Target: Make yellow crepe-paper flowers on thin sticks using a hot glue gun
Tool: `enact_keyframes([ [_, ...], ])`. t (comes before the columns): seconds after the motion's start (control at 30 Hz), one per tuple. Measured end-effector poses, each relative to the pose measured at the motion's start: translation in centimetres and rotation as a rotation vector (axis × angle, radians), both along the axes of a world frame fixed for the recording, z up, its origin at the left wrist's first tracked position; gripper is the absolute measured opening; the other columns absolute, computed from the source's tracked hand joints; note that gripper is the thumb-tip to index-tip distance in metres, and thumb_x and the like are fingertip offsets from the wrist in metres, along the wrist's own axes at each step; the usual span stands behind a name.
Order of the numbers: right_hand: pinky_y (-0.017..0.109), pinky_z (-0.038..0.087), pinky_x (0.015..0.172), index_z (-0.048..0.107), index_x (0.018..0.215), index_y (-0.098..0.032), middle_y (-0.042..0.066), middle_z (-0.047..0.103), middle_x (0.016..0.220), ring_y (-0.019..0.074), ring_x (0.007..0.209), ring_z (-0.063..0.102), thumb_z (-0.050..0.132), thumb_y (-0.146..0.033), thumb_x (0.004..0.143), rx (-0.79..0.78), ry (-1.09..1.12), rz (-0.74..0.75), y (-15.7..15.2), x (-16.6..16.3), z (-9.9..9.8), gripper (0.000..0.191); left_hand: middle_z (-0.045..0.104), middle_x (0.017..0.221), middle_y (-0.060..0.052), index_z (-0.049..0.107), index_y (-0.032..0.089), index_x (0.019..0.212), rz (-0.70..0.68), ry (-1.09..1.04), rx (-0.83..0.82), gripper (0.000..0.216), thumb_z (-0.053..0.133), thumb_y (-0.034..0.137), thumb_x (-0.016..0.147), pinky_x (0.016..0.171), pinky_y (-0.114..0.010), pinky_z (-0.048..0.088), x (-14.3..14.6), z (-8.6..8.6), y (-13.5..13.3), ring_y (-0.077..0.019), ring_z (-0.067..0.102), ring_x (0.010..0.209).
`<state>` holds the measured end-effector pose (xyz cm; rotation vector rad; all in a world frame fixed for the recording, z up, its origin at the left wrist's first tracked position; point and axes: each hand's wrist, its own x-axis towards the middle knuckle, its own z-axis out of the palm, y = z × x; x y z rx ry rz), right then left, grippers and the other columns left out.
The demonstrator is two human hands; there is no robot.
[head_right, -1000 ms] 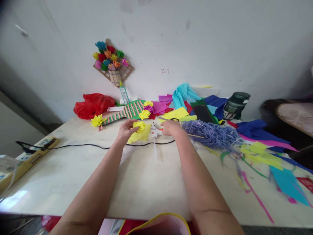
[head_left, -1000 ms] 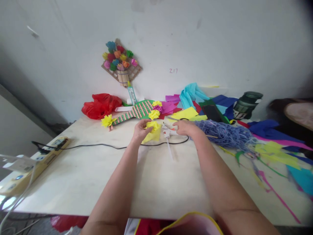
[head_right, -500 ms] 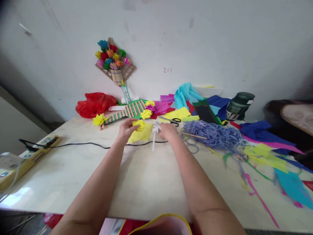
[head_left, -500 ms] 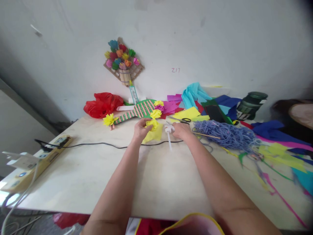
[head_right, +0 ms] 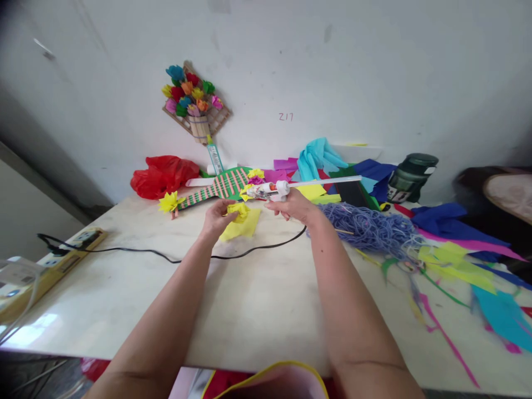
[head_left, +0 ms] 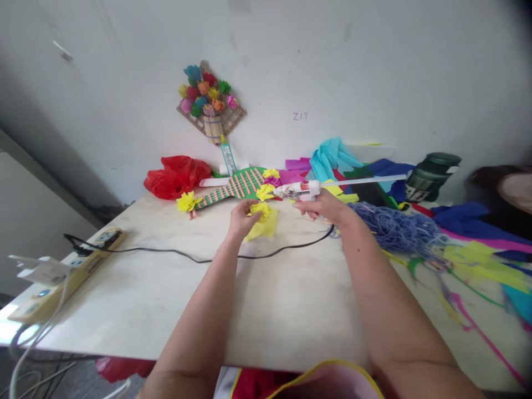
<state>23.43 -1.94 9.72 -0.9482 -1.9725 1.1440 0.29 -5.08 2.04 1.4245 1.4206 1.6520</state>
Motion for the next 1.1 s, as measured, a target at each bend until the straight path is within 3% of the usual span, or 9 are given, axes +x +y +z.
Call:
enact_keyframes([
  [0.17, 0.02, 0.035, 0.038, 0.06, 0.069, -0.014, -0.001, 0.057, 0.055, 0.0067, 0.042, 0.044, 0.068, -0.031, 0.065, 0.011, -0.157, 0.015, -1.1, -1.1, 0.8, 0.02, 0.068, 0.086, -0.006, 0.064, 0.016, 0.09, 0.062, 0.102, 0.01, 0.033, 0.067, 0.021, 0.058, 0.065, -0.026, 0.047, 0.1, 0.1, -0.1, -0.0162, 0.062, 0.074],
  [0.37, 0.019, 0.036, 0.038, 0.064, 0.076, -0.015, 0.0, 0.062, 0.062, 0.0093, 0.049, 0.05, 0.066, -0.032, 0.067, 0.043, -0.271, -0.002, -0.9, -1.8, 0.4, 0.02, 0.068, 0.083, -0.005, 0.064, 0.016, 0.091, 0.042, 0.08, 0.009, 0.033, 0.065, 0.019, 0.057, 0.063, -0.026, 0.049, 0.0, -0.2, 0.2, -0.0161, 0.061, 0.072],
  [1.1, 0.021, 0.043, 0.051, 0.068, 0.084, -0.014, 0.001, 0.064, 0.065, 0.0116, 0.057, 0.056, 0.065, -0.03, 0.068, 0.135, -0.316, -0.028, -0.7, -2.6, -0.7, 0.023, 0.068, 0.08, -0.003, 0.063, 0.017, 0.089, 0.009, 0.065, -0.003, 0.034, 0.064, 0.017, 0.055, 0.065, -0.028, 0.049, 0.2, -0.1, 0.1, -0.0157, 0.062, 0.07],
])
